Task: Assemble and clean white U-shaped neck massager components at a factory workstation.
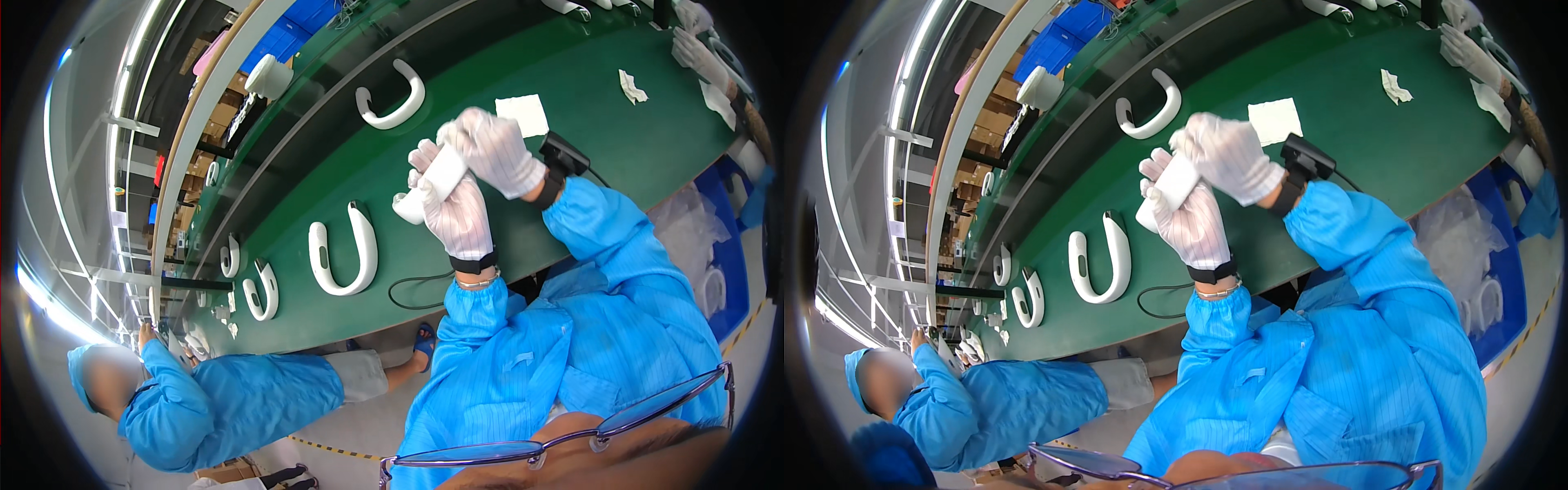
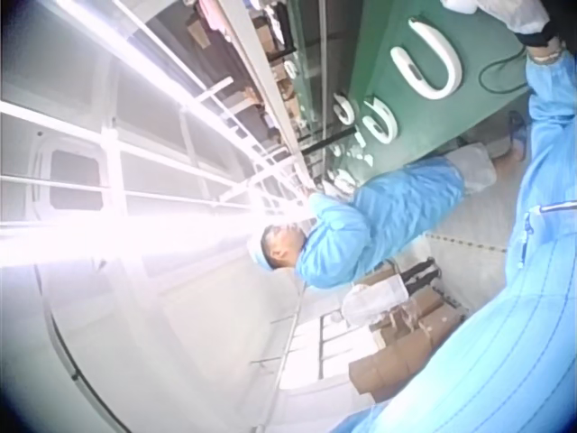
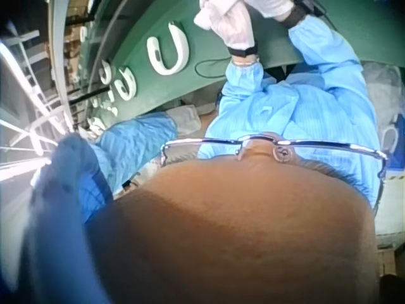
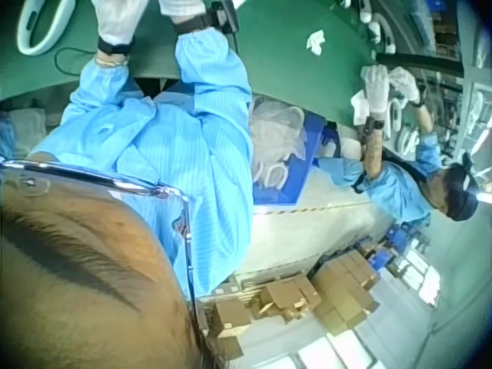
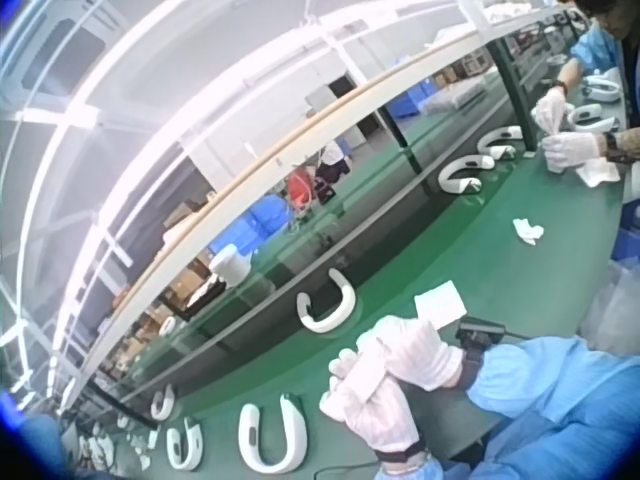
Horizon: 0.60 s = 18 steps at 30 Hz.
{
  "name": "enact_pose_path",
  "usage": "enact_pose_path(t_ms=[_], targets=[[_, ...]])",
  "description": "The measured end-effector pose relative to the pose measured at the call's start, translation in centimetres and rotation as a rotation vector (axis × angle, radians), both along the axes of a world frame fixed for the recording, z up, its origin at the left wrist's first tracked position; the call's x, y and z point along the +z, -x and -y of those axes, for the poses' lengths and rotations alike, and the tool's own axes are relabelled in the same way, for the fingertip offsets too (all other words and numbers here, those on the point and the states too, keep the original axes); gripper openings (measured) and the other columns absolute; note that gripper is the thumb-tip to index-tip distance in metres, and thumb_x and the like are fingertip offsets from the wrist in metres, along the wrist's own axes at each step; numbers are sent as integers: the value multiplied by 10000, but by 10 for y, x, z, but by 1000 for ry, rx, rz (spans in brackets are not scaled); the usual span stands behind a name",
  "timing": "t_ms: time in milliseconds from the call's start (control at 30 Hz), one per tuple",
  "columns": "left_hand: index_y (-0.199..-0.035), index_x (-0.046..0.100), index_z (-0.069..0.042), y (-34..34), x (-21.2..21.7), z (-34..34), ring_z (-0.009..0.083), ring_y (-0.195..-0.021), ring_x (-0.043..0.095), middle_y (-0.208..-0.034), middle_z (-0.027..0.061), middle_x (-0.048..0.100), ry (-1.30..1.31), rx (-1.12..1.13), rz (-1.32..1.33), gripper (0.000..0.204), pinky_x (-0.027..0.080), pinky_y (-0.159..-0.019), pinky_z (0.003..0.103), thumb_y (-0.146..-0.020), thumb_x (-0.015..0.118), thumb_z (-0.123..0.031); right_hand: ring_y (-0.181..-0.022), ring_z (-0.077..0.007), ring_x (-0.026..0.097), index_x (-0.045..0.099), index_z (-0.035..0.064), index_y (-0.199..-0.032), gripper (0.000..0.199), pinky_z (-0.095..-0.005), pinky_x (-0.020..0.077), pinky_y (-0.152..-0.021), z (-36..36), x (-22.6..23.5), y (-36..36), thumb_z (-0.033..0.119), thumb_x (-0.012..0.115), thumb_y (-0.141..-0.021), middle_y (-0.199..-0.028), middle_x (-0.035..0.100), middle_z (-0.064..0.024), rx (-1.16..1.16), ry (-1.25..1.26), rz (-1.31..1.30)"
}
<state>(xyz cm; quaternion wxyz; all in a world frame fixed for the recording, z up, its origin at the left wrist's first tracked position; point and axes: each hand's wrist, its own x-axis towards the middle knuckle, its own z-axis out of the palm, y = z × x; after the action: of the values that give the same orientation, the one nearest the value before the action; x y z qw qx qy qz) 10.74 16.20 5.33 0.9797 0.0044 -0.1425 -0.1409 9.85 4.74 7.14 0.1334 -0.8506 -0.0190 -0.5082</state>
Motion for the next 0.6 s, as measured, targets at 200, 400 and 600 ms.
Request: enact_pose_path(t_ms=[200,400,600], targets=[[-1025,677,-35,-4,4,-9,282,-1213,608,-1117,72,722,115,-64,-29,233,350,-1184,519,-809,757,-4,-875,-201,661,633,42,-1002,334,-371,551,-807,30,-21,-5,368,633,-933,-948,663,-85,463,-1598,-177],[-1082,648,-33,7,-18,-6,216,-1077,649,-1102,54,700,89,-115,-71,289,394,-1156,473,-858,762,-176,-970,-119,636,601,28,-1076,178,-291,531,-872,31,-30,-9,186,605,-995,-1027,644,-42,667,-1734,104],[-1229,555,23,14,-35,-10,306,-1070,656,-1157,166,667,-179,-437,-596,336,535,-989,443,-1000,554,-223,-999,-130,646,658,1,-1028,136,-253,523,-881,18,-19,-4,51,692,-907,-1108,680,-73,642,-1264,274]])
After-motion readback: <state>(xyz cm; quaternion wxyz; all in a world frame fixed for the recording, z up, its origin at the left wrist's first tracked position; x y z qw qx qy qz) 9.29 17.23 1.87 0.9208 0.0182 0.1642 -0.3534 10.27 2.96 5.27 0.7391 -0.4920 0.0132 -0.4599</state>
